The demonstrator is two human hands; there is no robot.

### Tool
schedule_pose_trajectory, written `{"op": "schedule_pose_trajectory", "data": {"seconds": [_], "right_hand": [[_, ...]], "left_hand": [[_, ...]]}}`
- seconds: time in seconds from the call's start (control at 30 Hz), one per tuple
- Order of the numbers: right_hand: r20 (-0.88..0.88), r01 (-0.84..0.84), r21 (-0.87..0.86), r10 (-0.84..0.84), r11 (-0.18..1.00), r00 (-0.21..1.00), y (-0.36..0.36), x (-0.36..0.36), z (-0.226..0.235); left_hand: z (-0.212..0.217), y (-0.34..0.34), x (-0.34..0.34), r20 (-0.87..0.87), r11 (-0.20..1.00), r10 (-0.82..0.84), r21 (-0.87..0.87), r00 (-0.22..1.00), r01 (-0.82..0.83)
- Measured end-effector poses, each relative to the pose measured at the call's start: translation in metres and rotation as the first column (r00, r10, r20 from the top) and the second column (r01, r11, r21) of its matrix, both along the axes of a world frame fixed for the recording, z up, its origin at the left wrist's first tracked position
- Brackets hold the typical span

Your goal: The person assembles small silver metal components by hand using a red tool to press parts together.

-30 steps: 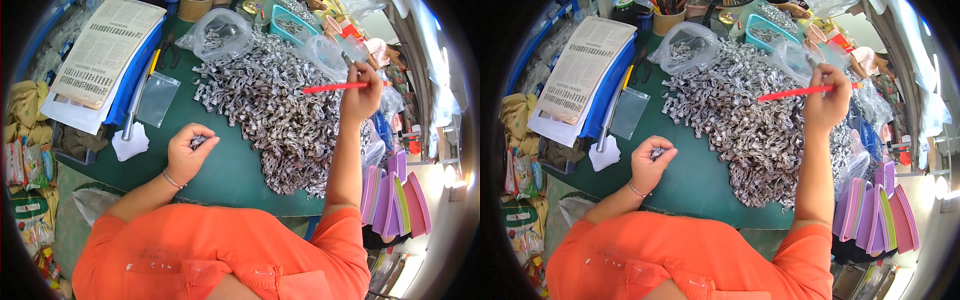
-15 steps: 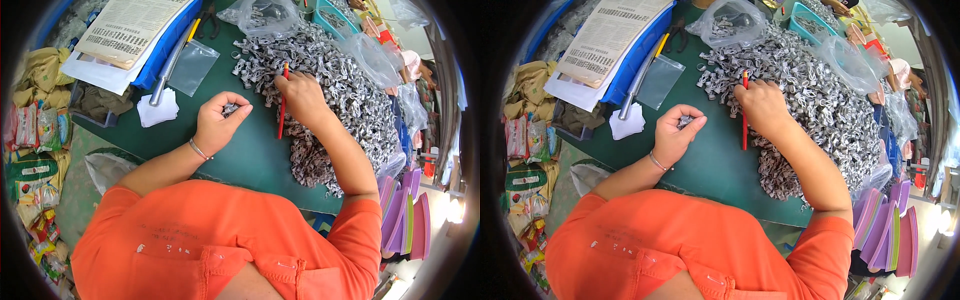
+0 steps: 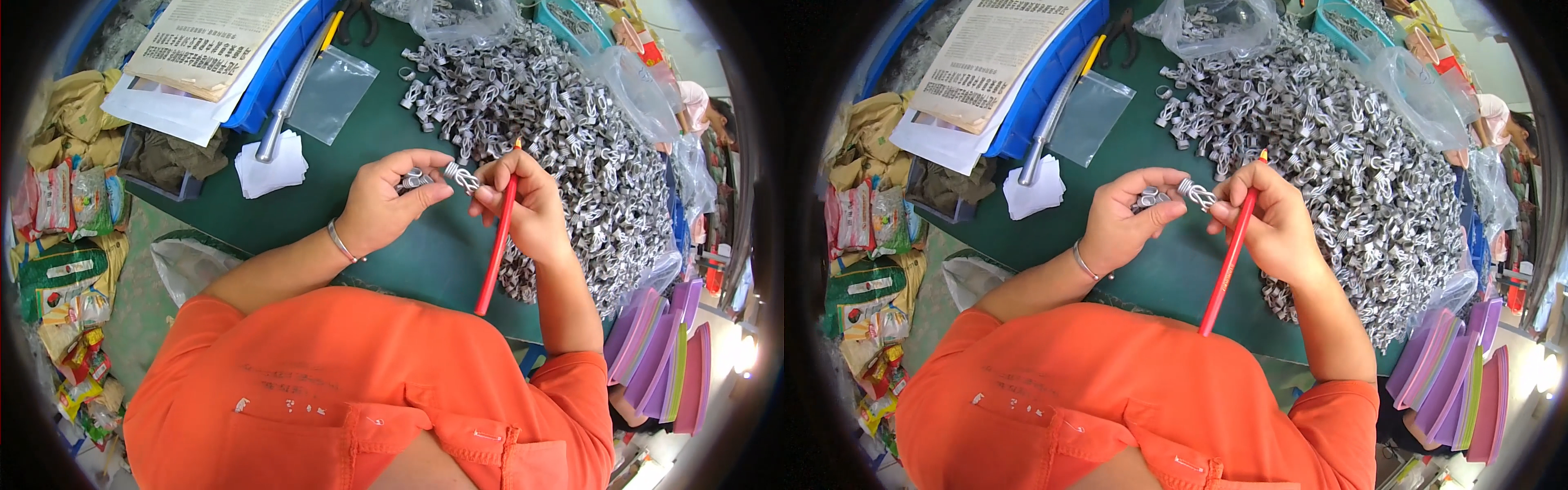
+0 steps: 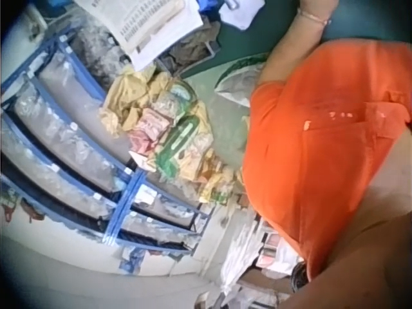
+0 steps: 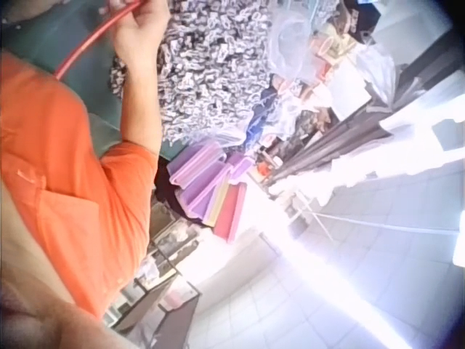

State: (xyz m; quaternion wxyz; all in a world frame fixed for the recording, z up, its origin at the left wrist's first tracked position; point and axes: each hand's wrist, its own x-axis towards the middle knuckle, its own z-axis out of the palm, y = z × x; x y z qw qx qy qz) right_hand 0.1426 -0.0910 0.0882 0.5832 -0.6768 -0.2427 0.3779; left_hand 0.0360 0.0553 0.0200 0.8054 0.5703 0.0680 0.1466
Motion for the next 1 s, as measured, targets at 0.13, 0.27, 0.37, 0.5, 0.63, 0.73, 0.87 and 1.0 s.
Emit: {"op": "schedule_pose_trajectory", "data": {"seconds": [0.13, 0.27, 0.37, 0.5, 0.63, 0.73, 0.87, 1.0], "right_hand": [[-0.104, 0.077, 0.136, -0.063, 0.988, 0.993, -0.007, -0.011, -0.015], [-0.215, 0.196, 0.239, -0.145, 0.951, 0.966, -0.01, -0.021, -0.028], [-0.219, 0.22, 0.339, -0.15, 0.915, 0.964, -0.013, -0.027, -0.047], [-0.053, 0.222, 0.469, -0.223, 0.855, 0.973, -0.019, -0.033, -0.066], [0.259, 0.207, 0.541, -0.396, 0.815, 0.881, -0.019, -0.033, -0.062], [0.383, 0.148, 0.593, -0.439, 0.792, 0.813, -0.018, -0.032, -0.052], [0.447, 0.093, 0.612, -0.44, 0.786, 0.779, -0.012, -0.038, -0.046], [0.592, 0.045, 0.56, -0.438, 0.827, 0.676, -0.012, -0.041, -0.048]], "left_hand": [[-0.002, 0.0, 0.0, 0.016, 1.0, 0.02, 0.016, 1.0, -0.02], [-0.002, 0.001, 0.0, 0.008, 0.999, -0.045, 0.006, 0.999, 0.045], [-0.005, 0.002, 0.002, 0.156, 0.988, -0.049, 0.154, 0.987, 0.024], [-0.004, 0.001, 0.003, 0.224, 0.965, -0.093, 0.259, 0.97, 0.033], [-0.004, -0.002, 0.0, 0.134, 0.981, -0.092, 0.184, 0.987, 0.066], [-0.001, -0.004, -0.002, -0.006, 0.993, -0.098, 0.073, 0.995, 0.098], [-0.001, -0.005, -0.003, -0.096, 0.979, -0.205, -0.041, 0.974, 0.202], [0.0, -0.007, -0.002, -0.16, 0.946, -0.297, -0.18, 0.941, 0.268]]}}
